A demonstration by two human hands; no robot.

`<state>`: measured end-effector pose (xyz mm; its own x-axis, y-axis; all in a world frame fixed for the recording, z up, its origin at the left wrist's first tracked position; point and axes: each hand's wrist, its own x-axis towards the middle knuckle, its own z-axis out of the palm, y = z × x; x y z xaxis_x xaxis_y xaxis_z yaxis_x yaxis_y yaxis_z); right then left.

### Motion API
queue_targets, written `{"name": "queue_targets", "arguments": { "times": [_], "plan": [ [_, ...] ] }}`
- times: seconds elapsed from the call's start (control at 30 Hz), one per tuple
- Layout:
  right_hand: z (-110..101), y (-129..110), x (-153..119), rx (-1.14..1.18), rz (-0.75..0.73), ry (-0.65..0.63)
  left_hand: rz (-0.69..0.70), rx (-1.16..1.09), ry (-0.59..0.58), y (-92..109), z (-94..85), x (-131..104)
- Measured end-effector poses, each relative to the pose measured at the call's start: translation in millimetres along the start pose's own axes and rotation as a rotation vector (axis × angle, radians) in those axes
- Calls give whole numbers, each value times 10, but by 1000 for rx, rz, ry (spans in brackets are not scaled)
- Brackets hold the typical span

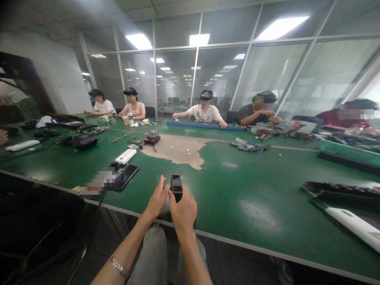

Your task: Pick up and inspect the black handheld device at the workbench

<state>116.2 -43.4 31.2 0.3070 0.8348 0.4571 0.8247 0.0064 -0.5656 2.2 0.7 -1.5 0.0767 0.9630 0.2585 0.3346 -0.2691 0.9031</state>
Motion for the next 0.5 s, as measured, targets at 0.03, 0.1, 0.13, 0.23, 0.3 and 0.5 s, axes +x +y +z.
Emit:
{"name": "queue_targets", "arguments": {
  "times": [0.03, 0.1, 0.13, 0.23, 0.3, 0.5],
  "plan": [
    [-19, -9, 27, 20, -1, 17, 2, -7, 8, -10, 5, 4],
    [-65, -12, 90, 64, -5, 55, 7, -10, 11, -26, 14, 10],
    [-91, -3, 125, 86, -9, 75, 10, -9, 6, -30, 17, 13],
    [-161, 100, 228, 126, -20, 124, 11, -12, -1, -33, 23, 16],
    [-188, 234, 278, 112, 1, 149, 5, -22, 3, -30, 26, 16],
    [-206, 722, 287, -6, 98, 155, -14, -30, 0, -34, 32, 19]
  ]
}}
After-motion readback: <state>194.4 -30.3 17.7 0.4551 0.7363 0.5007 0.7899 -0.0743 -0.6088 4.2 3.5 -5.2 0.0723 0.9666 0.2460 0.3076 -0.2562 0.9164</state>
